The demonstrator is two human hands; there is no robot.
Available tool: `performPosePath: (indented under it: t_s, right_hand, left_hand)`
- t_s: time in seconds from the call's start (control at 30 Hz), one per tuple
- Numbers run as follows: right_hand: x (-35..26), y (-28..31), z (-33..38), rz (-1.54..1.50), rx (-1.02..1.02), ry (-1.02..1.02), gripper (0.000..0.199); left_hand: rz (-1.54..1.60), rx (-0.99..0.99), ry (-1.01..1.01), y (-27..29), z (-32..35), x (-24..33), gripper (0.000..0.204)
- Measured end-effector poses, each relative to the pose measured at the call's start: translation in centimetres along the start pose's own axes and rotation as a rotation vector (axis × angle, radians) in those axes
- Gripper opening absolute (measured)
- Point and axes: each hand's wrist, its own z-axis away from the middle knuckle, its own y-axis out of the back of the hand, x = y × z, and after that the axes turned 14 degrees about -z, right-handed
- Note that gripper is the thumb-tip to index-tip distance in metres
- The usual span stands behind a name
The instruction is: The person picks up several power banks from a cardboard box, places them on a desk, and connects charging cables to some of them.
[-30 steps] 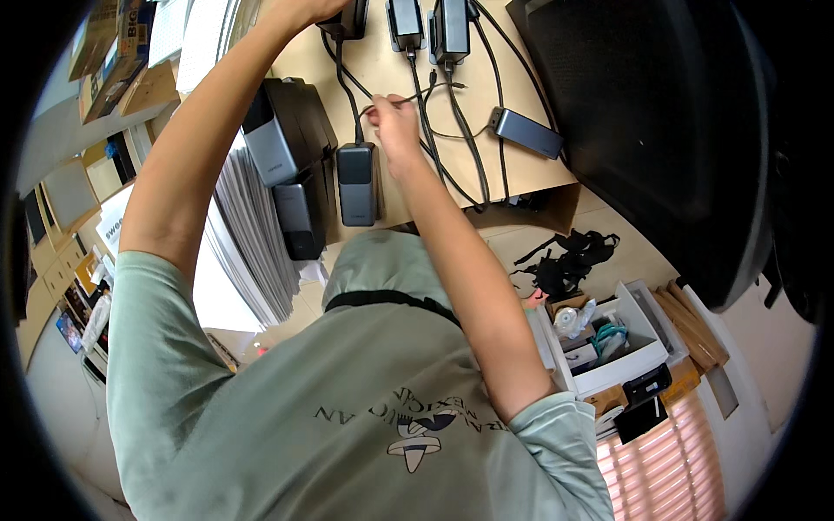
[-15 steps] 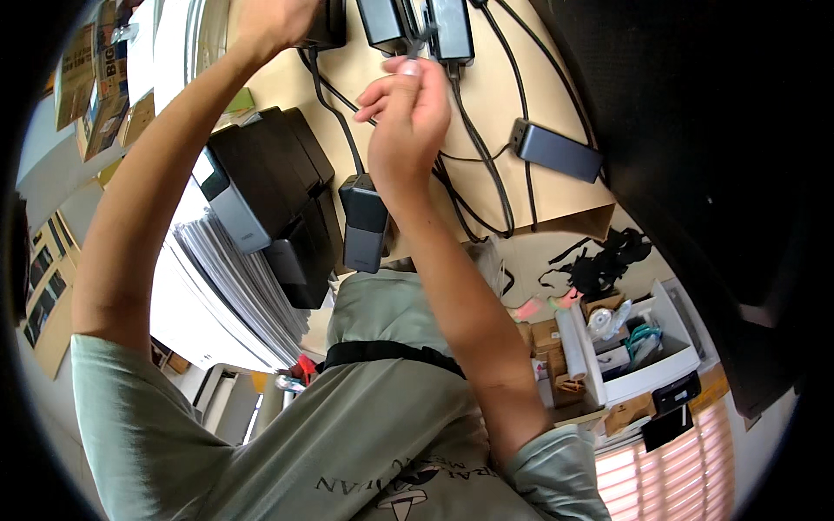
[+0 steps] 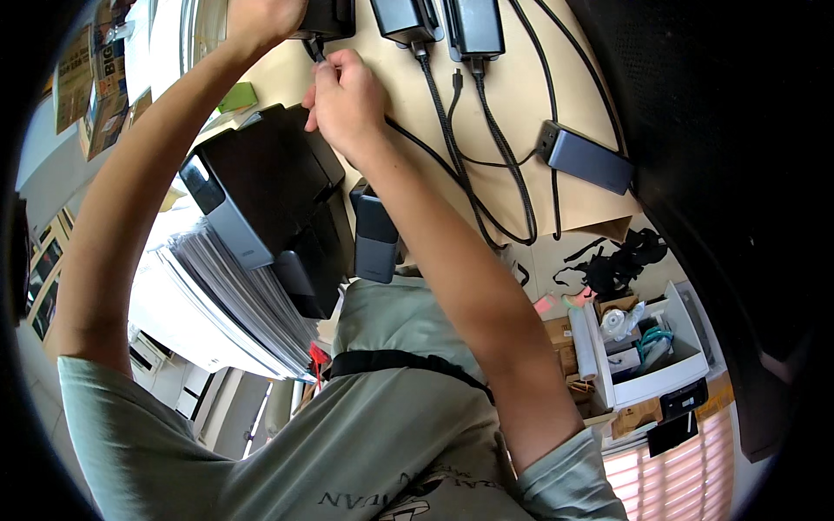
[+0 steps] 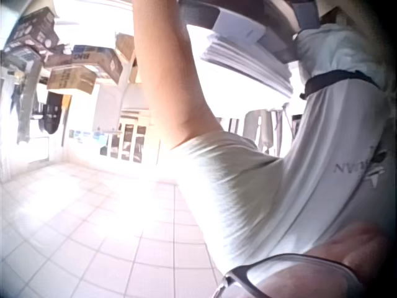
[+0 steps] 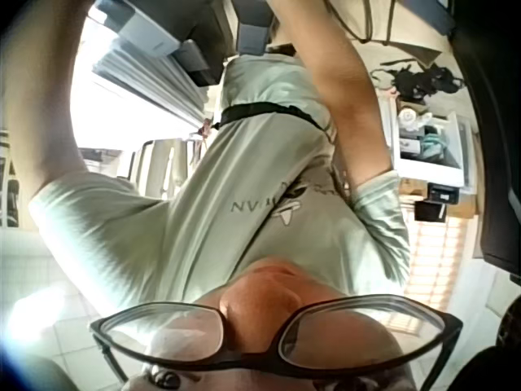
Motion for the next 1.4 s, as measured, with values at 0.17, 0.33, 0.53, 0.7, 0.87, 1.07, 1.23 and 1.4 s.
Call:
performPosePath:
  t_s: [0.17, 0.33, 0.53, 0.7, 0.87, 1.07, 1.23, 1.4]
  right_hand:
    - [-0.3, 0.0, -0.9, 0.128, 0.049, 0.080, 0.028]
    - [-0.2, -0.9, -0.6, 0.134, 0.076, 0.096, 0.026]
    - [0.2, -1.8, -0.5, -0.055, 0.125, 0.057, 0.023]
    - [0.4, -3.0, -0.6, -0.112, 0.175, 0.044, 0.021]
    - [0.1, -3.6, -0.9, -0.224, 0.264, 0.087, 0.020]
    - [-1.0, 1.3, 0.9, 0.472, 0.114, 0.343, 0.015]
    - [-9.7, 12.3, 12.2, 0.979, 0.131, 0.713, 0.031]
    - [-12.4, 20.3, 13.0, 1.626, 0.046, 0.533, 0.075]
  left_hand:
    - [-0.021, -0.026, 0.052, 0.1, 0.0, 0.8, 0.026]
    - [0.014, -0.030, 0.081, -0.3, 0.1, 0.4, 0.025]
    - [0.061, 0.016, 0.065, -0.9, 0.2, 0.6, 0.024]
    - [0.039, -0.004, 0.080, -0.7, 0.5, 0.6, 0.022]
    - [0.057, 0.044, 0.057, -0.6, 0.6, 1.0, 0.021]
    - [0.041, 0.012, 0.009, 0.4, 0.4, 0.3, 0.022]
    - [0.059, -0.016, 0.073, -0.6, 0.6, 1.1, 0.023]
    - [0.085, -0.062, 0.107, -0.2, 0.5, 0.9, 0.023]
